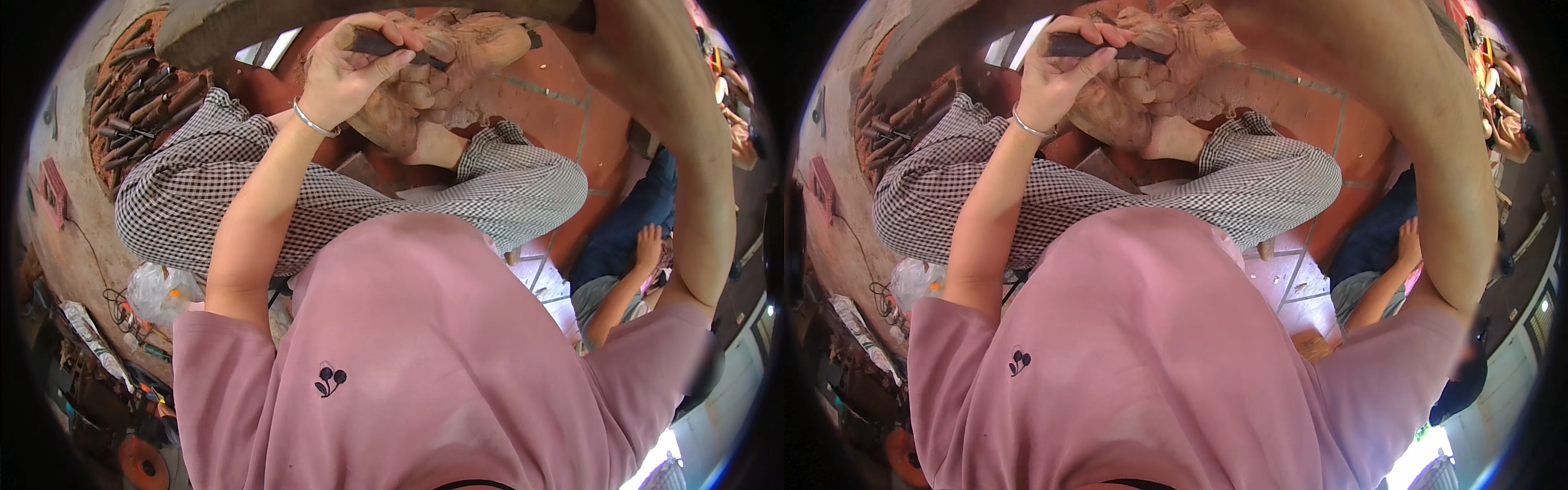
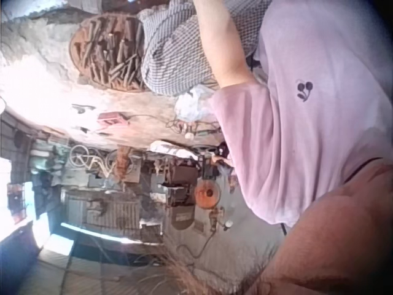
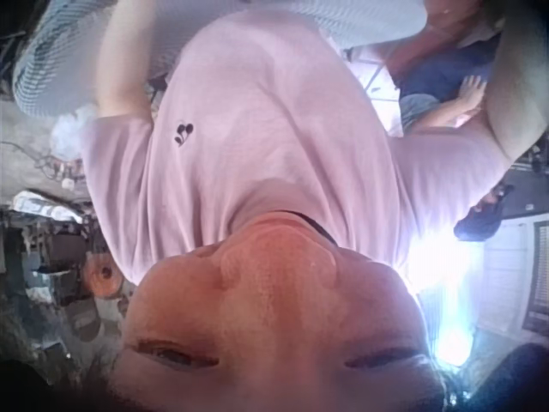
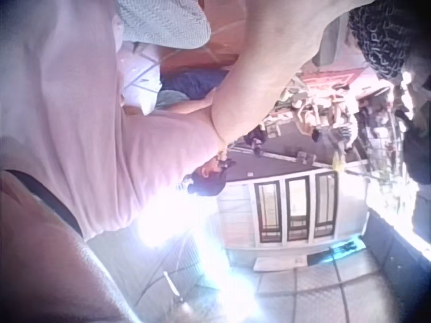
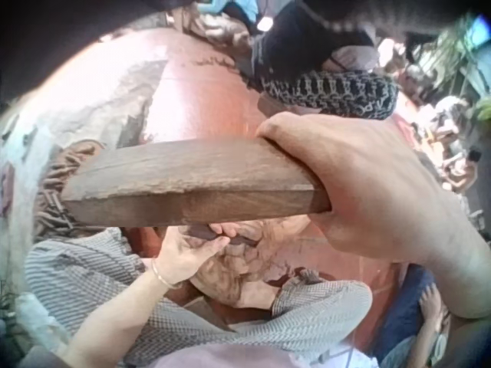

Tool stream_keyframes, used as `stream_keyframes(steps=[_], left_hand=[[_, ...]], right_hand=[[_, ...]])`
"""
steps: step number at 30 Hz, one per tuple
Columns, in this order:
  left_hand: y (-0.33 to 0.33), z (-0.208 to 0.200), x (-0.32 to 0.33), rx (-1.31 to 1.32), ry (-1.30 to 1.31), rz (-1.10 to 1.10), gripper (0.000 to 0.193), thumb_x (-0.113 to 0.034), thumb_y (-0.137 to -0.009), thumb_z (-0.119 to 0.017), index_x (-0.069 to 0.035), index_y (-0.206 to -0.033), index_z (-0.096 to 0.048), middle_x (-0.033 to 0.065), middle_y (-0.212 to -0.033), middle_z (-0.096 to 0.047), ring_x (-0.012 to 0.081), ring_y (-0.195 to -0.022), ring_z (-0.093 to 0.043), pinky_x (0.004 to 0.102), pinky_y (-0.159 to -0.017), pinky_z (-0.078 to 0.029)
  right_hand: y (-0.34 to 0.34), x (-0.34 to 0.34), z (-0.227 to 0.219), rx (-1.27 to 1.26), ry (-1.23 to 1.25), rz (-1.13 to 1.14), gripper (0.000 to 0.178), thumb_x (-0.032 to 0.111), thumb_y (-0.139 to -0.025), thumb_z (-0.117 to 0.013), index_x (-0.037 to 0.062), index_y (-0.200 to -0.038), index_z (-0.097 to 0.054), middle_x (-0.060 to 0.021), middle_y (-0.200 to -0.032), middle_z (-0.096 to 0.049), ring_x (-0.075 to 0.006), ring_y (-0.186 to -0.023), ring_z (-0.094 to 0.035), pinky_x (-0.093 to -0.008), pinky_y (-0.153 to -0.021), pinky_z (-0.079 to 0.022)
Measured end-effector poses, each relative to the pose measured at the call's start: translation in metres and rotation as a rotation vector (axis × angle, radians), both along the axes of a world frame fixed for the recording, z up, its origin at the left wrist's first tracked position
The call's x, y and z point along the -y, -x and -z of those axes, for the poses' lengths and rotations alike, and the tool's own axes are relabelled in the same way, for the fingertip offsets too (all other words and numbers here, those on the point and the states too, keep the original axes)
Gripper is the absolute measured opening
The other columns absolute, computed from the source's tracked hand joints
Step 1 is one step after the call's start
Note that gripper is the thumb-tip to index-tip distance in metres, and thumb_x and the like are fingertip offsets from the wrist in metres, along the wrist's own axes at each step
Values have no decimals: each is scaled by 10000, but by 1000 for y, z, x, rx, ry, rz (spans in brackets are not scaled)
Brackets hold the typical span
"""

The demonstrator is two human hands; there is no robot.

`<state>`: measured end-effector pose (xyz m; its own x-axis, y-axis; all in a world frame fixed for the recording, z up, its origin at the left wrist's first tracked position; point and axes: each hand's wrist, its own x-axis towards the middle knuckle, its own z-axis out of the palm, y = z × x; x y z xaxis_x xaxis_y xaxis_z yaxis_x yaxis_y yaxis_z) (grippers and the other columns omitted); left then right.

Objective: The person is carving a wooden object using a chisel and mallet. They repeatedly strike the chisel to shape the wood, occasionally adjusting the tool and the wood piece.

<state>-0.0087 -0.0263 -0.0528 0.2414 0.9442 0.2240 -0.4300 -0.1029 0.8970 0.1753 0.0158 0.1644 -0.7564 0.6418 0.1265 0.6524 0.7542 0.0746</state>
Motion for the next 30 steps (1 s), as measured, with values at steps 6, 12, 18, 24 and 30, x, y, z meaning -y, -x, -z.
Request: stream_keyframes(steps=[6, 12, 18, 24, 30], left_hand=[[2, 5, 5, -23, 22, 44, 207, 137, -877, -600, 20, -1041, -550, 155, -1044, -647, 305, -1106, -622, 445, -1041, -469], [1, 10, 4, 4, 20, 43, 185, 93, -888, -624, 30, -1055, -579, 145, -1077, -656, 279, -1103, -622, 409, -1030, -471], [5, 11, 14, -195, 221, -45, 254, -79, -894, -703, 54, -1106, -658, 78, -1064, -712, 149, -961, -661, 256, -869, -524], [4, 20, 14, -404, 158, -104, 247, -116, -922, -685, 53, -1101, -659, 71, -1042, -706, 134, -927, -637, 246, -839, -509], [-30, -13, 24, 250, -44, -206, 125, -107, -977, -603, 16, -991, -622, 80, -966, -665, 127, -832, -591, 292, -734, -510]], right_hand=[[-5, -7, -3, 148, -70, -1, 404, -21, -694, -688, 37, -1074, -562, -118, -855, -594, -296, -810, -611, -385, -672, -463], [-6, -5, -5, 251, -100, 26, 368, 9, -716, -692, 48, -1058, -562, -106, -814, -570, -277, -758, -595, -380, -639, -451], [7, 3, -3, 312, -151, 19, 315, 43, -747, -672, 59, -1043, -564, -85, -771, -538, -249, -704, -575, -370, -602, -436], [-5, 5, 0, 238, -178, -43, 363, 70, -709, -700, 48, -1047, -568, -81, -764, -536, -252, -696, -579, -360, -610, -440], [-74, 19, 8, 93, 146, 275, 598, -47, -718, -679, 30, -1297, -549, -189, -1168, -648, -321, -1120, -630, -315, -891, -482]])
